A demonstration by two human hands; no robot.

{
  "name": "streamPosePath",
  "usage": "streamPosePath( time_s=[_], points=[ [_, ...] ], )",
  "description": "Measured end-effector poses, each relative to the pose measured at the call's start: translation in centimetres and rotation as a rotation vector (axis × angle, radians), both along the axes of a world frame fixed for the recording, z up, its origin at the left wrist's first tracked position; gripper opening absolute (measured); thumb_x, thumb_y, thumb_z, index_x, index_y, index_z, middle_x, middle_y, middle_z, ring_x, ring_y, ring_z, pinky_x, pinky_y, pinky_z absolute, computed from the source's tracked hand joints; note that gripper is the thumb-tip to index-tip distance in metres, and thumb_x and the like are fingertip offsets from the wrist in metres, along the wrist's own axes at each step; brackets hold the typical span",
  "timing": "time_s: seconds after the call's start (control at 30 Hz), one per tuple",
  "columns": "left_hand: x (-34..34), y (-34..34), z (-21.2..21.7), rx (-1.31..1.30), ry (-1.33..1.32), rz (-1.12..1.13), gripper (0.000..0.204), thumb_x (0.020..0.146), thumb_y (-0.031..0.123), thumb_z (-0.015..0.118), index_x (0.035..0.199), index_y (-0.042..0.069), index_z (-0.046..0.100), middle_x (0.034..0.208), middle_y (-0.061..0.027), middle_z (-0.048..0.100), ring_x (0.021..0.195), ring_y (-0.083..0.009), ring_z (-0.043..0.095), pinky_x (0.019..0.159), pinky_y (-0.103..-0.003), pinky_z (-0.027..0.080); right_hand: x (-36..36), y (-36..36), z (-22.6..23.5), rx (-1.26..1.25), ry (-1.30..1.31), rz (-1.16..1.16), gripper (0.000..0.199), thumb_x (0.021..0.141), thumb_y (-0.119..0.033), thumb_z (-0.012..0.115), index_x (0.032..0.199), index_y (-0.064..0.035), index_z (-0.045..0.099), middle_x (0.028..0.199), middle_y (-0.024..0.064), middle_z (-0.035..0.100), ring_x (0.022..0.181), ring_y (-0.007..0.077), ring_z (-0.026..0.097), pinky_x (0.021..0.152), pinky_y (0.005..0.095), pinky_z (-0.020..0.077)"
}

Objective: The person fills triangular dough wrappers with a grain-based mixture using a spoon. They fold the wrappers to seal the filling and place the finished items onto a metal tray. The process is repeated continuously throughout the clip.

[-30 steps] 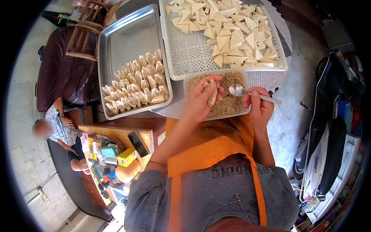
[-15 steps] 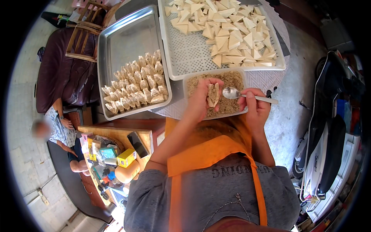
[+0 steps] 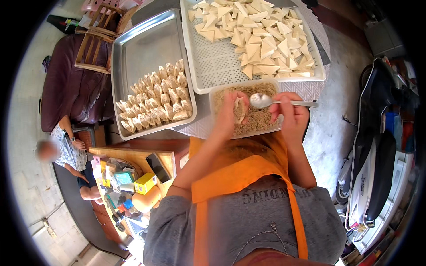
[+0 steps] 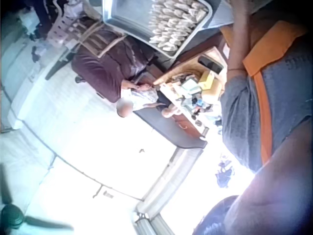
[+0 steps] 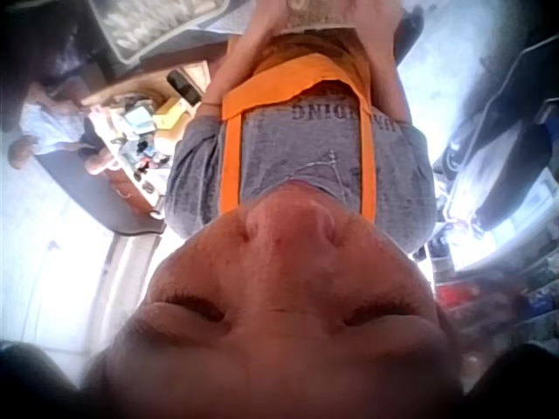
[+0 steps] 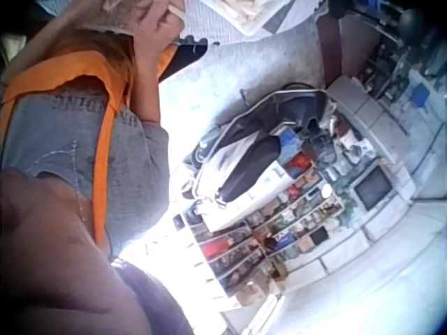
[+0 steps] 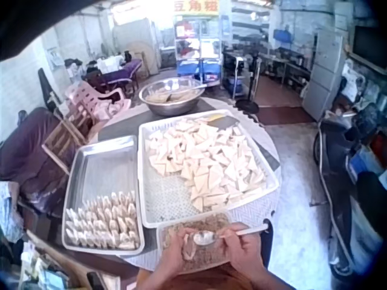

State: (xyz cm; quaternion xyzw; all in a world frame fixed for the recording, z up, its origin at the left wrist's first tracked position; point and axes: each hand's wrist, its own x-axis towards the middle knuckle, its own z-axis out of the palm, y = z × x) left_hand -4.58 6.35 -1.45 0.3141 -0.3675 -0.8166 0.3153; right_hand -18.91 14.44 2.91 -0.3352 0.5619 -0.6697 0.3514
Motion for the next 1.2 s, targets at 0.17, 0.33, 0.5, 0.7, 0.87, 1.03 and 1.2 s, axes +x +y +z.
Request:
streamPosePath(
  time_s=[0.17, 0.33, 0.5, 0.7, 0.87, 1.03, 1.2],
  points=[
    [1.4, -0.6, -0.7, 0.208, -0.045, -0.126, 0.047, 0.099, 0.043, 0.038, 0.068, 0.01, 0.051, 0.053, 0.0024, 0.041, 0.04, -0.0099, 0.034, 0.035, -0.023, 0.026, -1.1, 0.3, -1.0, -0.012, 0.079, -0.059, 0.016, 0.098, -0.01, 0.048, 0.095, 0.0007, 0.06, 0.069, 0.0057, 0.06, 0.053, 0.0077, 0.051, 0.048, 0.0204, 0.0409],
    [1.2, 0.1, 2.7, -0.058, -0.244, -0.157, 0.047, 0.099, 0.036, 0.043, 0.062, 0.008, 0.047, 0.049, -0.0025, 0.047, 0.035, -0.0091, 0.039, 0.031, -0.023, 0.027, -0.7, 1.3, -3.3, 0.105, 0.155, 0.013, 0.015, 0.097, -0.01, 0.05, 0.094, 0.0, 0.061, 0.069, 0.0048, 0.06, 0.053, 0.0061, 0.05, 0.047, 0.0192, 0.0394],
    [1.3, 0.4, 0.6, -0.026, -0.041, -0.132, 0.05, 0.102, 0.034, 0.038, 0.063, 0.006, 0.05, 0.046, -0.0028, 0.043, 0.032, -0.0102, 0.036, 0.031, -0.023, 0.027, -0.6, 1.6, -3.8, 0.155, 0.188, 0.043, 0.016, 0.097, -0.013, 0.049, 0.096, -0.0013, 0.061, 0.07, 0.0036, 0.06, 0.054, 0.0063, 0.05, 0.049, 0.0198, 0.0408],
    [0.7, 0.2, 0.5, -0.027, 0.137, -0.074, 0.033, 0.102, 0.028, 0.039, 0.083, 0.005, 0.051, 0.064, -0.0042, 0.049, 0.047, -0.0099, 0.043, 0.041, -0.023, 0.035, -1.3, 1.7, -4.2, 0.153, 0.21, 0.043, 0.017, 0.098, -0.014, 0.049, 0.096, -0.0016, 0.06, 0.07, 0.0037, 0.059, 0.054, 0.0067, 0.049, 0.05, 0.0205, 0.0409],
    [0.9, 0.4, -0.4, -0.128, 0.088, -0.163, 0.03, 0.102, 0.027, 0.042, 0.085, 0.003, 0.05, 0.069, -0.0034, 0.05, 0.049, -0.0103, 0.046, 0.043, -0.023, 0.036, -1.5, 1.8, -4.4, 0.135, 0.201, 0.035, 0.017, 0.098, -0.014, 0.049, 0.096, -0.0014, 0.06, 0.07, 0.0039, 0.059, 0.054, 0.007, 0.049, 0.05, 0.0207, 0.0408],
    [0.9, 0.1, -0.5, -0.135, 0.048, -0.068, 0.027, 0.101, 0.025, 0.042, 0.087, 0.004, 0.051, 0.069, -0.0031, 0.05, 0.051, -0.0095, 0.044, 0.044, -0.022, 0.035, -1.5, 1.9, -4.2, 0.127, 0.222, 0.007, 0.015, 0.097, -0.011, 0.049, 0.095, -0.0004, 0.06, 0.069, 0.0042, 0.06, 0.053, 0.0057, 0.049, 0.049, 0.0193, 0.0399],
    [1.5, 0.2, -0.1, -0.128, -0.043, -0.158, 0.028, 0.101, 0.027, 0.041, 0.09, 0.004, 0.052, 0.071, -0.0041, 0.05, 0.053, -0.0099, 0.045, 0.046, -0.022, 0.037, -1.6, 2.1, -3.9, 0.111, 0.168, -0.014, 0.014, 0.097, -0.01, 0.05, 0.095, -0.0002, 0.061, 0.07, 0.0039, 0.06, 0.054, 0.0048, 0.049, 0.05, 0.0182, 0.0397]
  ],
)
